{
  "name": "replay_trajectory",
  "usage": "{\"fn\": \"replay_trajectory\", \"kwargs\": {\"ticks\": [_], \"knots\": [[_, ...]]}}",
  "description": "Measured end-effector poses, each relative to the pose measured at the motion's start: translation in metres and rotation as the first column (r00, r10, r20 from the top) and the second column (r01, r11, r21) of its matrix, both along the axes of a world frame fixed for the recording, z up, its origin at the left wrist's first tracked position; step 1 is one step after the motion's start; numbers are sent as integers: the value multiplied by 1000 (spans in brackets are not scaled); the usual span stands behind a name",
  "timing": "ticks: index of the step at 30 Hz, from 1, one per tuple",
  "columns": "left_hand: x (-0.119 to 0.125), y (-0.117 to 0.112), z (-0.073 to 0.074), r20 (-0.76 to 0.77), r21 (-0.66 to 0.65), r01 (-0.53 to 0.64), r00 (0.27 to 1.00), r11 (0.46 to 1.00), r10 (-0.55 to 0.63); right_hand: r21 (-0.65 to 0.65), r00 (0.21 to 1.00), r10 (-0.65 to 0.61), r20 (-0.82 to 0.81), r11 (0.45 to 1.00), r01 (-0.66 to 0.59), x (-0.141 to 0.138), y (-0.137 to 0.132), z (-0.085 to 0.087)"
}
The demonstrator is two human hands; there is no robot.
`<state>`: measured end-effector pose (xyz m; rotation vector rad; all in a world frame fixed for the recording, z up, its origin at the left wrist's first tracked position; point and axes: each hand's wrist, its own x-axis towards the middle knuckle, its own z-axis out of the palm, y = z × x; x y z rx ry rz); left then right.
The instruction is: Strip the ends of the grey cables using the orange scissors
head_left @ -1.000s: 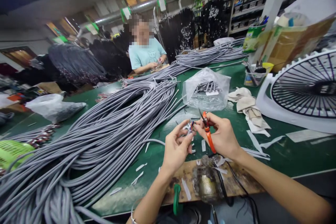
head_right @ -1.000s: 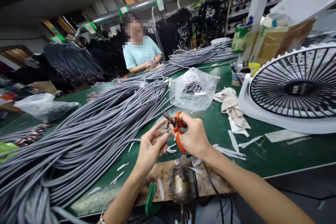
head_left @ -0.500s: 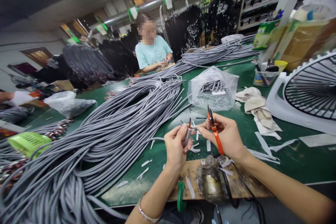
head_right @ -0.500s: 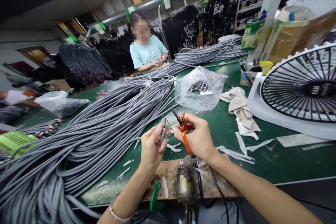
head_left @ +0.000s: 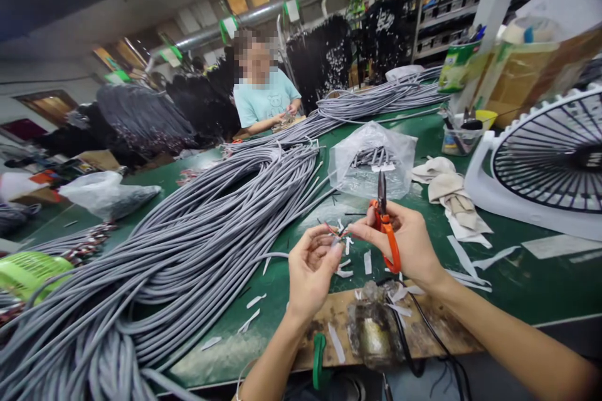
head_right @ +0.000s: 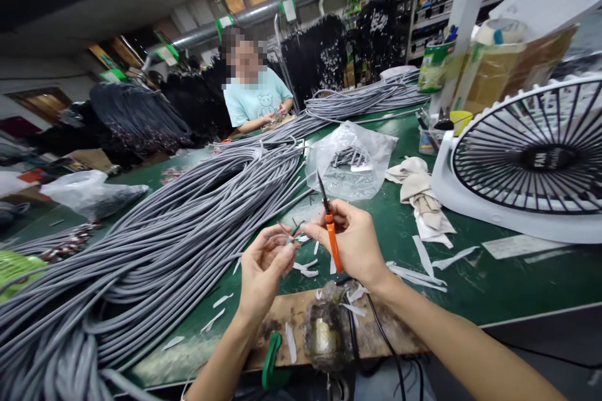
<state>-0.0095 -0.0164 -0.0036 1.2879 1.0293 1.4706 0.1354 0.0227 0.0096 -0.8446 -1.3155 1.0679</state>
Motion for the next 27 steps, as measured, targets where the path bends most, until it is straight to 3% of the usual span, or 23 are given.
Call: {"fn": "replay_trajectory", "kwargs": {"ticks": [3, 6, 9, 11, 15, 20, 23, 27], "knots": [[-1, -1, -3, -156, 53, -136, 977, 989, 143, 36, 996, 10, 83, 999, -13, -1, -3, -5], [-3, -2, -7, -326, 316, -287, 862, 904, 388, 155, 971, 27, 236, 986, -65, -3, -9, -8], [-6, -4, -7, -512, 595, -139, 694, 792, 506, 311, 920, 6, 392, 940, -139, 0, -14, -4], [-8, -6, -4, -599, 611, -31, 635, 791, 488, 367, 896, -42, 441, 920, -138, 4, -14, 2], [-14, -9, -1, -526, 622, -73, 699, 779, 485, 430, 851, -166, 498, 900, -77, 11, -6, 11], [-18, -11, -3, -465, 651, -16, 782, 759, 415, 432, 775, -112, 621, 875, -220, 6, 0, 1], [-17, -12, -4, -458, 637, 7, 808, 771, 371, 432, 738, -112, 665, 865, -257, 3, -2, -3], [-14, -13, -7, -348, 583, -20, 897, 812, 272, 456, 716, -154, 680, 854, -249, 2, -5, -5]]}}
